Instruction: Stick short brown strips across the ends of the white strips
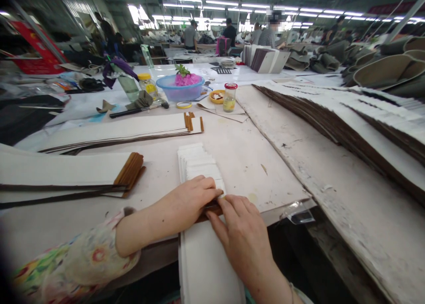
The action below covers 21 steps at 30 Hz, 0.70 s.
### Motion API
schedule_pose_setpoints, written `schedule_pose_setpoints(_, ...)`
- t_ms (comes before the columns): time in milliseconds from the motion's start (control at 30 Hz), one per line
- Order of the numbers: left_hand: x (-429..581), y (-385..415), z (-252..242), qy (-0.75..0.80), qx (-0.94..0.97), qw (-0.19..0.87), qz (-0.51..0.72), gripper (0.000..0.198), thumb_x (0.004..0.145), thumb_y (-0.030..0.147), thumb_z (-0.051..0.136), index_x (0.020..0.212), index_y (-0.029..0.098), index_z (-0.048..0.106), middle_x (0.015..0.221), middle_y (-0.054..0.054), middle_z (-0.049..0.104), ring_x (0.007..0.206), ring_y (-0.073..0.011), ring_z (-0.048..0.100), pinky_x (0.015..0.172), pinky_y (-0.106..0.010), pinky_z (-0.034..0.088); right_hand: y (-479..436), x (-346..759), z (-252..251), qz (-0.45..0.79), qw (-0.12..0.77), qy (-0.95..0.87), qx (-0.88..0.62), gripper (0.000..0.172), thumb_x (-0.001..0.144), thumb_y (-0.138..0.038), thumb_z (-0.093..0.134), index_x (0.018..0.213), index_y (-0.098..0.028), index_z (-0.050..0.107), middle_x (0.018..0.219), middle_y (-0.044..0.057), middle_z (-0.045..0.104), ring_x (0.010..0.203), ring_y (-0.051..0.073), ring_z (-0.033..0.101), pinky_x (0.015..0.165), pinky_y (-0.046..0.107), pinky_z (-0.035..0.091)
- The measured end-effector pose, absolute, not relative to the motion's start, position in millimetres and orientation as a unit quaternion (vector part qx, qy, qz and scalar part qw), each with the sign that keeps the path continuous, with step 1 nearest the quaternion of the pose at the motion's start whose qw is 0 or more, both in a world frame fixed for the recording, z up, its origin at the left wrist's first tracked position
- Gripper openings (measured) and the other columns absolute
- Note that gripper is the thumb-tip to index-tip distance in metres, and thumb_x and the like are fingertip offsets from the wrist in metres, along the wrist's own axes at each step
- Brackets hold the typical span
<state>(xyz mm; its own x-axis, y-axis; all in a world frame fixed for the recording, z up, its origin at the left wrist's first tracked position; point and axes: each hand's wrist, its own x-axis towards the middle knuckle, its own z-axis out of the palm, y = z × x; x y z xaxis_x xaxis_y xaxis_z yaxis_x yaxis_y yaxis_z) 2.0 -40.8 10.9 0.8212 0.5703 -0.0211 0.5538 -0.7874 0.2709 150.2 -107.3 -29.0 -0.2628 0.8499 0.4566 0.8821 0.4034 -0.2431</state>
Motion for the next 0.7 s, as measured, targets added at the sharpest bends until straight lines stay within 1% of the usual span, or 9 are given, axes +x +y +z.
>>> schedule_pose_setpoints(67, 2.4, -39.9, 10.5, 0.293, 0.948, 0.122, 0.023, 0.006, 0.079, 0.017, 0.052, 0.084, 0.015, 0.056, 0.087, -0.006, 0.051, 0.083, -0.0192, 0.046, 0.078, -0.032, 0.041, -106.9, 150.9, -28.9, -0.007, 0.27, -0.792, -0.548, 0.022, 0.086, -0.034, 0.045, 0.095, -0.017, 0.055, 0.088, 0.009, 0.06, 0.082, 0.021, 0.056, 0.073, 0.036, 0.046)
schedule_pose_setpoints(167, 0.0, -36.6, 6.1, 0.288, 0.948, 0.131, 0.038, 0.008, 0.079, 0.019, 0.053, 0.085, 0.015, 0.056, 0.087, -0.005, 0.051, 0.082, -0.0187, 0.047, 0.075, -0.031, 0.042, -104.4, 152.5, -28.5, 0.038, 0.288, -0.781, -0.553, 0.021, 0.084, -0.035, 0.048, 0.096, -0.018, 0.052, 0.09, 0.008, 0.059, 0.085, 0.021, 0.055, 0.074, 0.036, 0.046)
schedule_pose_setpoints(233, -2.3, -34.1, 2.3, 0.294, 0.942, 0.15, 0.061, 0.011, 0.08, 0.021, 0.051, 0.087, 0.016, 0.058, 0.086, -0.005, 0.051, 0.081, -0.0178, 0.047, 0.074, -0.029, 0.042, -101.2, 153.8, -28.6, 0.06, 0.303, -0.779, -0.546, 0.029, 0.083, -0.034, 0.049, 0.106, -0.018, 0.047, 0.097, 0.009, 0.058, 0.091, 0.022, 0.054, 0.078, 0.039, 0.046)
schedule_pose_setpoints(333, -4.6, -31.7, -1.0, 0.315, 0.927, 0.184, 0.087, 0.015, 0.083, 0.018, 0.045, 0.086, 0.016, 0.059, 0.084, -0.004, 0.052, 0.08, -0.0163, 0.049, 0.073, -0.027, 0.042, -95.3, 155.8, -30.0, 0.084, 0.299, -0.789, -0.529, 0.046, 0.083, -0.032, 0.048, 0.124, -0.017, 0.033, 0.107, 0.012, 0.055, 0.098, 0.023, 0.053, 0.082, 0.042, 0.046)
schedule_pose_setpoints(433, -7.0, -31.2, -0.6, 0.336, 0.913, 0.206, 0.101, 0.014, 0.082, 0.014, 0.045, 0.086, 0.014, 0.059, 0.085, -0.004, 0.053, 0.082, -0.0158, 0.05, 0.075, -0.027, 0.042, -90.4, 157.9, -31.6, 0.092, 0.282, -0.798, -0.524, 0.055, 0.082, -0.031, 0.048, 0.129, -0.015, 0.026, 0.108, 0.013, 0.054, 0.098, 0.023, 0.053, 0.083, 0.043, 0.046)
schedule_pose_setpoints(533, -13.8, -31.4, -0.7, 0.355, 0.899, 0.228, 0.116, 0.011, 0.08, 0.014, 0.05, 0.087, 0.014, 0.058, 0.086, -0.004, 0.055, 0.085, -0.0161, 0.051, 0.077, -0.027, 0.042, -88.4, 159.2, -31.3, 0.085, 0.27, -0.809, -0.516, 0.054, 0.081, -0.031, 0.048, 0.128, -0.013, 0.028, 0.107, 0.014, 0.055, 0.098, 0.023, 0.053, 0.084, 0.042, 0.046)
schedule_pose_setpoints(700, -27.4, -33.1, -7.0, 0.374, 0.88, 0.26, 0.136, 0.011, 0.077, 0.016, 0.054, 0.088, 0.015, 0.057, 0.089, -0.004, 0.056, 0.088, -0.0168, 0.05, 0.08, -0.028, 0.041, -88.3, 156.3, -25.0, 0.067, 0.219, -0.826, -0.516, 0.045, 0.081, -0.028, 0.049, 0.122, -0.013, 0.039, 0.106, 0.012, 0.055, 0.099, 0.023, 0.05, 0.087, 0.042, 0.042)
